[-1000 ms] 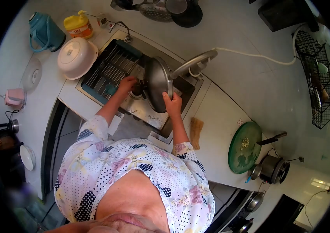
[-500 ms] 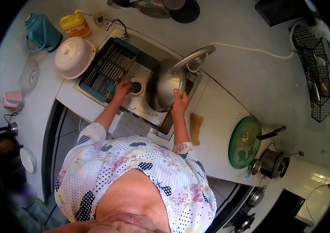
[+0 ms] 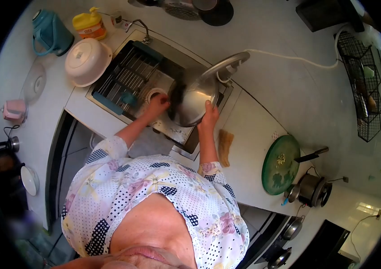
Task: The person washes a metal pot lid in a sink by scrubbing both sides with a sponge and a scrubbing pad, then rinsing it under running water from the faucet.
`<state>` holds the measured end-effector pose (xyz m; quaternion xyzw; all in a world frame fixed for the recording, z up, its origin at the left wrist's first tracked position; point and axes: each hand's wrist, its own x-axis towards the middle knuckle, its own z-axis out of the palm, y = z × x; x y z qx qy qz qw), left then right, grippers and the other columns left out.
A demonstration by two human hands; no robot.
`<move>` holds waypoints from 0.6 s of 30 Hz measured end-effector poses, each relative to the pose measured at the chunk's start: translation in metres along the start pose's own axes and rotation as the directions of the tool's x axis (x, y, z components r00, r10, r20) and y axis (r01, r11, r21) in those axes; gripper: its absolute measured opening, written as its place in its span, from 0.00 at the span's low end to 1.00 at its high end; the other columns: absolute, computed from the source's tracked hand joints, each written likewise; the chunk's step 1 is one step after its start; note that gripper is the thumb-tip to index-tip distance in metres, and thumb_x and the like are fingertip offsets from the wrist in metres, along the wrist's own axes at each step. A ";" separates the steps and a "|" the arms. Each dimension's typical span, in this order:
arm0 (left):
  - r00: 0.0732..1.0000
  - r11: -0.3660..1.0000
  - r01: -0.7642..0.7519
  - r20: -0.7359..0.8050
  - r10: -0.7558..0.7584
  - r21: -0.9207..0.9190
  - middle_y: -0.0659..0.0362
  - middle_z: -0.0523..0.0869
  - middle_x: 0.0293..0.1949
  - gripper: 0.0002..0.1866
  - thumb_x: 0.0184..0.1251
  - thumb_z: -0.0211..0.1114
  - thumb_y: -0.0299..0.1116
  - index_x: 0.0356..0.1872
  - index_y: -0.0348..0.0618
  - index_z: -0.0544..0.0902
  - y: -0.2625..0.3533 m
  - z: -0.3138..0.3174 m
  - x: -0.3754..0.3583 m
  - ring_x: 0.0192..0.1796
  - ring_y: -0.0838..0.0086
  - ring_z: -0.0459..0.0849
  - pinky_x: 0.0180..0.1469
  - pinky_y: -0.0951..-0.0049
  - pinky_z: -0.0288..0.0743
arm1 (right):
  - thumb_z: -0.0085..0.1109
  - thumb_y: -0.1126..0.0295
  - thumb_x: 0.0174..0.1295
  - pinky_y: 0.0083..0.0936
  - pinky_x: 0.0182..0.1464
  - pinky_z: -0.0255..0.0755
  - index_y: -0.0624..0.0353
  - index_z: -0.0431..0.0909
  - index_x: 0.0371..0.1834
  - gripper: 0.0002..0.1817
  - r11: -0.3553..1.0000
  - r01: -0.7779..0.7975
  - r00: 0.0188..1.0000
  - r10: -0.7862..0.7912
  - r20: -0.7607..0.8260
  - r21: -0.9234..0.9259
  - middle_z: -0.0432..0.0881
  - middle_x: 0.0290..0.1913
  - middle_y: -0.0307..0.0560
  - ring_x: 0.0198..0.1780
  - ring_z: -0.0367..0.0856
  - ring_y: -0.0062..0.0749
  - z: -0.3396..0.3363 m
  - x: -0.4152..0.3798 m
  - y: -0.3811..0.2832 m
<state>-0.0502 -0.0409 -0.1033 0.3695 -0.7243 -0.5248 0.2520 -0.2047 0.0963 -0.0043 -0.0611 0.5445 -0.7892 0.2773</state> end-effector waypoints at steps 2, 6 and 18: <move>0.997 0.998 0.057 0.056 -0.059 0.039 0.50 0.83 0.35 0.17 0.51 0.66 0.31 0.43 0.37 0.78 -0.004 0.010 -0.022 0.38 0.64 0.83 0.42 0.69 0.75 | 0.57 0.67 0.60 0.29 0.41 0.74 0.66 0.70 0.45 0.15 0.999 0.022 1.000 -0.022 0.005 0.040 0.78 0.41 0.49 0.38 0.78 0.32 0.002 0.005 -0.001; 0.972 0.980 0.198 0.130 -0.196 -0.002 0.49 0.84 0.36 0.17 0.51 0.66 0.33 0.42 0.35 0.78 -0.042 0.021 -0.040 0.39 0.64 0.83 0.41 0.68 0.75 | 0.57 0.68 0.61 0.27 0.42 0.72 0.66 0.72 0.44 0.14 0.986 -0.090 0.994 0.097 -0.049 0.142 0.78 0.41 0.47 0.38 0.77 0.30 0.004 0.012 -0.002; 0.843 0.275 0.437 0.283 -0.457 -0.856 0.55 0.77 0.45 0.11 0.61 0.56 0.35 0.43 0.43 0.74 -0.025 -0.075 -0.008 0.52 0.60 0.75 0.51 0.46 0.74 | 0.62 0.63 0.54 0.31 0.32 0.70 0.62 0.77 0.30 0.12 0.431 0.486 0.828 0.053 0.558 -0.761 0.80 0.27 0.54 0.28 0.78 0.43 0.024 -0.008 0.006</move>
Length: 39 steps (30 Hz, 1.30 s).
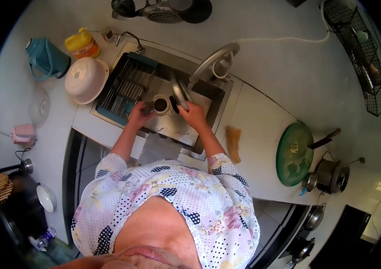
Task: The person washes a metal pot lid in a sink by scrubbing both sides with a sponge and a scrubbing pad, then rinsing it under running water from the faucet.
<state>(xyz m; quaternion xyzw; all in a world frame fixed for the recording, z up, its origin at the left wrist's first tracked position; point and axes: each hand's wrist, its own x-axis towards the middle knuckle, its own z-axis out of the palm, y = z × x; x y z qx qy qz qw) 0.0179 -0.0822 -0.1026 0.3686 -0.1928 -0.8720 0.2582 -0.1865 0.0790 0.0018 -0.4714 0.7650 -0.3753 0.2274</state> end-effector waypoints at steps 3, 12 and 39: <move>0.996 0.998 0.062 0.058 -0.061 -0.018 0.54 0.77 0.46 0.13 0.63 0.57 0.41 0.44 0.44 0.74 0.018 0.059 -0.036 0.51 0.59 0.75 0.52 0.47 0.74 | 0.62 0.67 0.49 0.36 0.37 0.72 0.59 0.77 0.33 0.11 0.900 0.394 0.919 -0.393 0.046 -0.185 0.79 0.32 0.53 0.35 0.78 0.46 0.018 -0.004 0.006; 0.999 0.893 0.026 -0.055 -0.001 0.448 0.55 0.79 0.43 0.16 0.56 0.58 0.29 0.46 0.38 0.74 -0.018 0.049 -0.024 0.43 0.67 0.79 0.44 0.61 0.76 | 0.63 0.65 0.51 0.36 0.50 0.70 0.55 0.76 0.48 0.19 0.876 0.465 0.877 -0.438 0.195 -0.125 0.77 0.50 0.48 0.49 0.76 0.43 0.021 -0.033 0.003; 0.680 -0.302 -0.595 0.667 0.306 0.745 0.45 0.78 0.49 0.20 0.48 0.62 0.21 0.46 0.36 0.77 -0.025 0.066 -0.012 0.53 0.50 0.74 0.56 0.61 0.69 | 0.47 0.85 0.45 0.32 0.46 0.75 0.64 0.67 0.54 0.27 0.184 -0.338 0.818 0.542 0.191 0.923 0.77 0.45 0.48 0.48 0.77 0.38 0.038 -0.054 0.061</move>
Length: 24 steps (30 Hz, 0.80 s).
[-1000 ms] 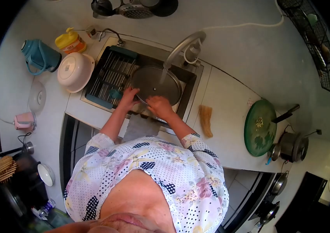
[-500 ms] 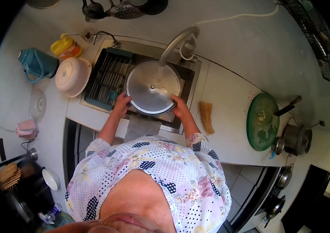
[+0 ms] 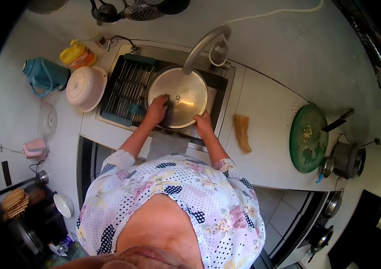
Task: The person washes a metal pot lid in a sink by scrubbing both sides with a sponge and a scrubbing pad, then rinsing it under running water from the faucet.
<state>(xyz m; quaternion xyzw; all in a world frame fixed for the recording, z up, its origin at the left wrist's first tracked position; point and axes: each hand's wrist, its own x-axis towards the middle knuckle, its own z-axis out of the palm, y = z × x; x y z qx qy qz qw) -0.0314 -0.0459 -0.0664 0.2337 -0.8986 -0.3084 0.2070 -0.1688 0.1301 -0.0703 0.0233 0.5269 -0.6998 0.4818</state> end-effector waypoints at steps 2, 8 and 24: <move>0.992 0.996 -0.087 0.092 0.083 0.036 0.47 0.79 0.44 0.16 0.46 0.63 0.21 0.41 0.37 0.78 0.003 0.014 -0.006 0.48 0.51 0.76 0.53 0.60 0.69 | 0.47 0.85 0.45 0.29 0.49 0.72 0.65 0.67 0.55 0.28 0.995 0.080 0.997 -0.080 0.008 -0.066 0.77 0.46 0.48 0.48 0.77 0.36 0.001 0.001 0.009; 0.976 0.972 -0.218 -0.010 0.219 0.092 0.51 0.81 0.35 0.12 0.44 0.64 0.23 0.34 0.38 0.81 0.001 0.018 0.025 0.41 0.54 0.77 0.43 0.58 0.69 | 0.46 0.86 0.44 0.25 0.55 0.67 0.67 0.68 0.56 0.29 0.994 0.085 0.995 -0.082 0.049 -0.067 0.77 0.48 0.47 0.50 0.75 0.34 -0.004 -0.001 0.011; 0.970 0.981 0.106 -0.235 -0.066 0.161 0.45 0.81 0.36 0.15 0.45 0.66 0.24 0.39 0.37 0.80 -0.028 0.003 0.052 0.41 0.51 0.78 0.45 0.57 0.72 | 0.48 0.84 0.48 0.27 0.48 0.74 0.66 0.65 0.56 0.27 0.998 0.028 0.991 -0.019 0.135 -0.063 0.76 0.48 0.49 0.47 0.77 0.34 0.009 -0.015 0.017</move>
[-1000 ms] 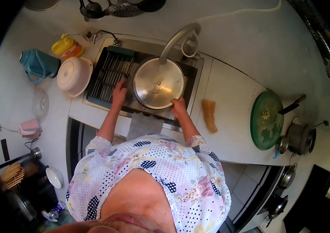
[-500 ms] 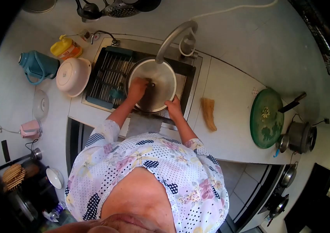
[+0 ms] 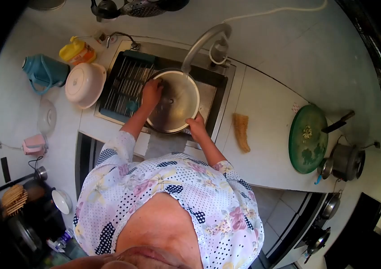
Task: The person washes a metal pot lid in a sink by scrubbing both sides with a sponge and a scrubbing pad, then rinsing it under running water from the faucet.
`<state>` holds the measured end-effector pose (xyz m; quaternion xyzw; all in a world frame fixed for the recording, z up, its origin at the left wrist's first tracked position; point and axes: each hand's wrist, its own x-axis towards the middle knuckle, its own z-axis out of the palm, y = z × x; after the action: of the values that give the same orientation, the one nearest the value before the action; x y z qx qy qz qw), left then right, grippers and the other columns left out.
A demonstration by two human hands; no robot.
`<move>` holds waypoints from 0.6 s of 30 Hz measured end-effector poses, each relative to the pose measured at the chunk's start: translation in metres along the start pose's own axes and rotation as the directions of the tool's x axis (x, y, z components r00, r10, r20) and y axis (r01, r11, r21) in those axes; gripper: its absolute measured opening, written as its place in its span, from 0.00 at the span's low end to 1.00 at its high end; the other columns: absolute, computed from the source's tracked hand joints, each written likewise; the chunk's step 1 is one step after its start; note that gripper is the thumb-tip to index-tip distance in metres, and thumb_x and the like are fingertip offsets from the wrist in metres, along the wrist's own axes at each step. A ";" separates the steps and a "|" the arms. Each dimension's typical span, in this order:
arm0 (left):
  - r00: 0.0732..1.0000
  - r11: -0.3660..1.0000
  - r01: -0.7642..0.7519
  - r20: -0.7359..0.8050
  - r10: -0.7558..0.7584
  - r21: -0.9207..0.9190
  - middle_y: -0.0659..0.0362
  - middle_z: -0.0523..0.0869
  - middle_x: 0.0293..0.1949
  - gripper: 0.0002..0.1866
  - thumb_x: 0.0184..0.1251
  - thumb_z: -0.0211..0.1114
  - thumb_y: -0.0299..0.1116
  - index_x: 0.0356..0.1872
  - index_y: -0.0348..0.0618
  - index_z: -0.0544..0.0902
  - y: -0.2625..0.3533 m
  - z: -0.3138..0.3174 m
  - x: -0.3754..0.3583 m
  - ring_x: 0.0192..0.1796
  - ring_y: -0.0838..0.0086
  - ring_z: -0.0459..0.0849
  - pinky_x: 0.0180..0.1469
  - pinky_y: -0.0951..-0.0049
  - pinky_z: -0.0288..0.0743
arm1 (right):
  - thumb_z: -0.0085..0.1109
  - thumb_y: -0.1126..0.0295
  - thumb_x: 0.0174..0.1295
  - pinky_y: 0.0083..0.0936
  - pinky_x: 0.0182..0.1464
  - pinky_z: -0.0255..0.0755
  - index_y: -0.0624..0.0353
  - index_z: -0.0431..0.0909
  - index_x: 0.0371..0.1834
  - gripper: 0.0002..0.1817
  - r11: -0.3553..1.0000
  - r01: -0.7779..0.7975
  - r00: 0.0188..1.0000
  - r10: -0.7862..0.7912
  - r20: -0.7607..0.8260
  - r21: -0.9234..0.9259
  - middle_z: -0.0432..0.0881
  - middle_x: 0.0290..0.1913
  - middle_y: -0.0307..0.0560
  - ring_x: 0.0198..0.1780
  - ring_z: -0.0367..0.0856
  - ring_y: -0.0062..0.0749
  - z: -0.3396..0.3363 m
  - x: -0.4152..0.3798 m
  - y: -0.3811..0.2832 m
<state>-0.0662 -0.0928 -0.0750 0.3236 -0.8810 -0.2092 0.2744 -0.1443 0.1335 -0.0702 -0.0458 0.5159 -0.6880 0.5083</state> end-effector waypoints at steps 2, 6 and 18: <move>0.998 0.989 -0.049 -0.055 0.041 -0.143 0.46 0.81 0.37 0.15 0.47 0.66 0.25 0.39 0.37 0.80 0.028 0.001 0.018 0.42 0.51 0.79 0.44 0.58 0.73 | 0.49 0.83 0.50 0.26 0.43 0.76 0.65 0.65 0.56 0.25 0.997 -0.048 0.996 0.052 0.072 -0.056 0.76 0.47 0.48 0.44 0.79 0.32 0.015 -0.003 -0.002; 0.965 0.931 -0.079 0.209 0.162 -0.357 0.51 0.83 0.41 0.14 0.52 0.65 0.32 0.42 0.42 0.82 0.078 0.016 0.004 0.46 0.56 0.79 0.50 0.62 0.72 | 0.48 0.83 0.50 0.22 0.35 0.74 0.62 0.67 0.53 0.23 1.000 0.003 0.997 -0.003 0.078 -0.004 0.77 0.41 0.42 0.38 0.79 0.28 0.022 0.010 -0.002; 0.833 0.838 -0.532 0.101 0.544 -0.123 0.53 0.80 0.40 0.13 0.46 0.57 0.25 0.37 0.42 0.79 0.052 0.007 0.037 0.48 0.57 0.76 0.49 0.63 0.72 | 0.49 0.83 0.50 0.26 0.45 0.76 0.58 0.64 0.57 0.27 0.999 -0.032 0.992 0.030 0.122 0.010 0.75 0.48 0.44 0.46 0.78 0.32 0.010 0.003 -0.009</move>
<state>-0.1181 -0.0806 -0.0395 0.0356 -0.9422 -0.1840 0.2776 -0.1455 0.1237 -0.0602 -0.0766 0.4802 -0.6791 0.5499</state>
